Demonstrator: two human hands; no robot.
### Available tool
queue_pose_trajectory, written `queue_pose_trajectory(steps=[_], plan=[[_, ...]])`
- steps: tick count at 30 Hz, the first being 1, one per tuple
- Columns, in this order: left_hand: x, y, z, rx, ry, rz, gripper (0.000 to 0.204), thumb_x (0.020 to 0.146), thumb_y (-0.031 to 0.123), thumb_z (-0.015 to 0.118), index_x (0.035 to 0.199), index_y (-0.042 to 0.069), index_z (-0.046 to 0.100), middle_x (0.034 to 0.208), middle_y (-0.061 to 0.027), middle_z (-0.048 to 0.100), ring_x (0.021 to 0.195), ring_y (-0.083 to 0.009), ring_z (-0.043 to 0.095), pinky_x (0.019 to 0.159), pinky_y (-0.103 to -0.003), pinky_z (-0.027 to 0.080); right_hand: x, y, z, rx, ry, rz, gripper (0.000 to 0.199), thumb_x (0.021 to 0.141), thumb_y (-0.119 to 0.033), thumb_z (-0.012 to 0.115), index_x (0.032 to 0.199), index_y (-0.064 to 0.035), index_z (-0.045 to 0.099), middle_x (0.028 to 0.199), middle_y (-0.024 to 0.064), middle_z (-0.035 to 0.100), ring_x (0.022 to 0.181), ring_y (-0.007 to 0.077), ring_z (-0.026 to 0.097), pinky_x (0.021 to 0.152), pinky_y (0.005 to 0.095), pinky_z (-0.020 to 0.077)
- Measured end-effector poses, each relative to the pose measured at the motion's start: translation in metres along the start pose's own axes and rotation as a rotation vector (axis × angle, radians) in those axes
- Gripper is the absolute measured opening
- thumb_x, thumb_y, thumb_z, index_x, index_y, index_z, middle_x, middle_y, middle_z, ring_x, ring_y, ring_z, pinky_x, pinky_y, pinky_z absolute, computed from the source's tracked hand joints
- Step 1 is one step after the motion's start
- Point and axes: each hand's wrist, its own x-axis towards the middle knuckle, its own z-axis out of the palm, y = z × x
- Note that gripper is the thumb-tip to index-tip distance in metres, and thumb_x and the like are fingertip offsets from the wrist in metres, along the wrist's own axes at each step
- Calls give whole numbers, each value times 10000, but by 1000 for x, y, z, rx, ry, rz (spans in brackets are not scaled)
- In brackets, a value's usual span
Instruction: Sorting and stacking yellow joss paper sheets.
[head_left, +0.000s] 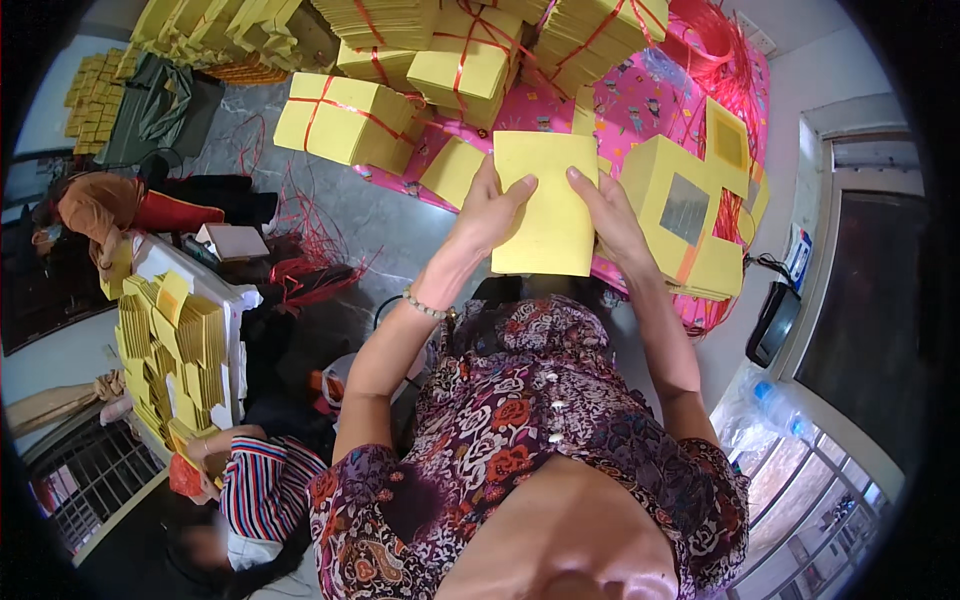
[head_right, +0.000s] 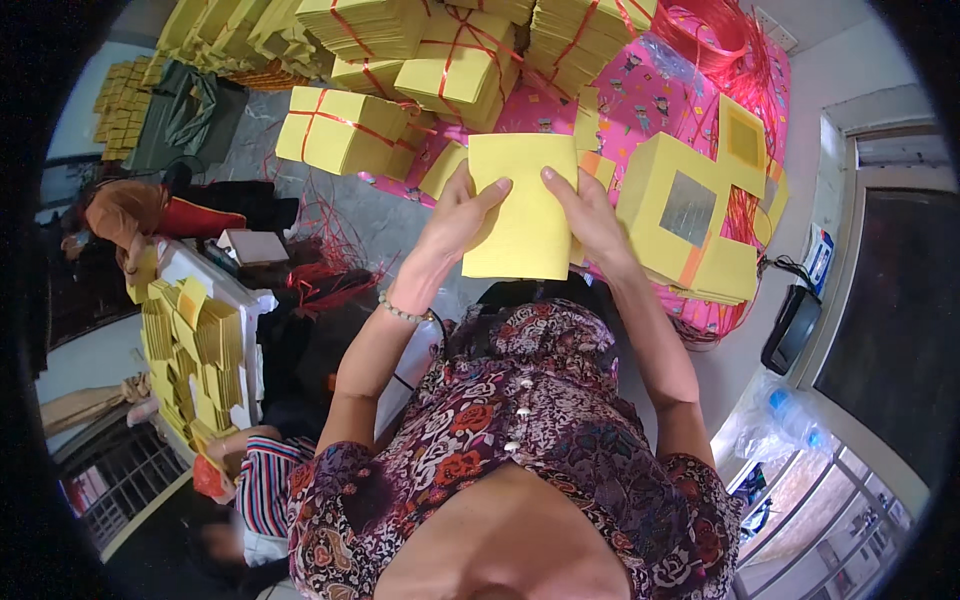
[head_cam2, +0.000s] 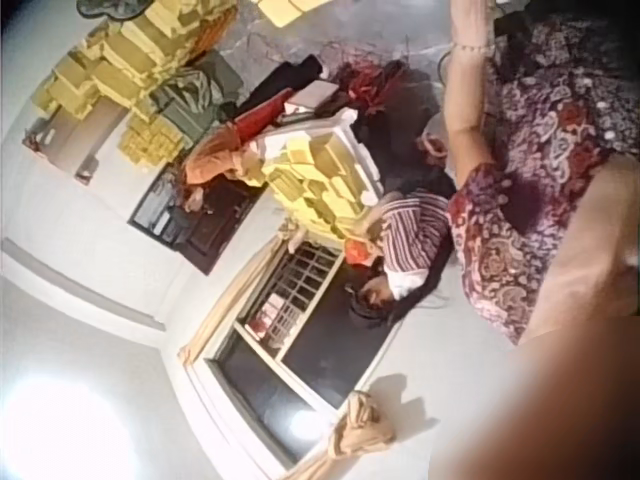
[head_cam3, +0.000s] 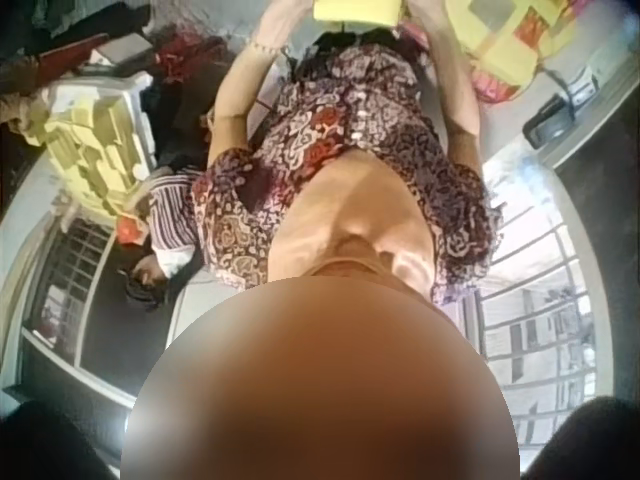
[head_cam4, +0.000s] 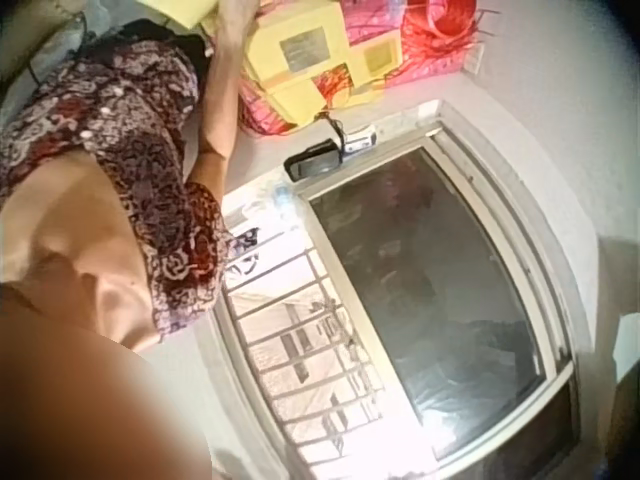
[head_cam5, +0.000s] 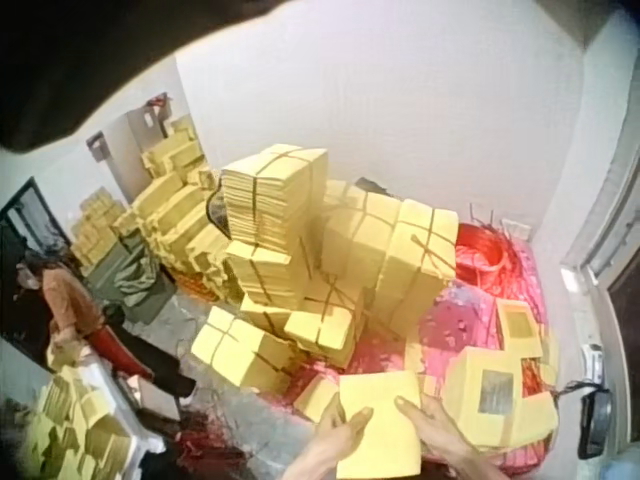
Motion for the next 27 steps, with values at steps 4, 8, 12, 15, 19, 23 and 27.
queue_pose_trajectory(steps=[4,8,12,15,19,23,27], plan=[[-6,7,-10,16,-18,85,426,891,-10,516,1281,-45,347,1217,-153,528,1104,-190,526,936,-312,432,-20,-1,7,-177,-85,72,332,949,-246,549,1149,18,556,978,57,653,822,91,621,715,254,509],[-15,9,-13,46,-59,169,438,888,-30,496,1295,-35,334,1248,-149,505,1145,-185,496,965,-311,403,-32,10,14,-143,-24,-17,308,944,-222,561,1138,17,562,968,42,651,808,77,615,702,242,504],[-24,15,-7,-8,-109,121,456,891,-37,495,1317,-21,332,1259,-134,500,1169,-171,475,987,-305,380,-33,9,12,-45,23,-93,303,970,-232,508,1154,2,561,1009,33,651,874,58,600,769,228,489],[-29,16,-3,25,-139,99,457,894,-32,500,1322,-16,340,1261,-124,502,1158,-168,486,980,-304,391,-21,1,3,25,126,-199,225,971,-213,509,1009,-2,576,898,3,631,803,40,571,705,208,472],[-23,10,-9,-92,-139,-53,437,895,-35,500,1311,-7,370,1257,-118,514,1140,-172,507,971,-317,409,-11,13,-11,-138,65,-250,216,968,-217,514,963,-7,565,858,-11,615,783,27,553,672,186,451],[-18,9,-10,-186,-80,-30,417,899,-41,496,1299,-7,384,1247,-122,526,1136,-180,519,965,-326,421,-12,16,-8,-211,18,-193,249,969,-215,514,1051,10,584,885,29,659,806,53,603,721,214,482],[-13,3,-11,-200,-18,-52,397,908,-34,497,1290,-11,391,1237,-126,537,1116,-191,539,940,-329,446,-10,30,-13,-226,-30,-32,307,953,-264,544,982,32,620,797,23,639,697,38,556,601,199,445]])
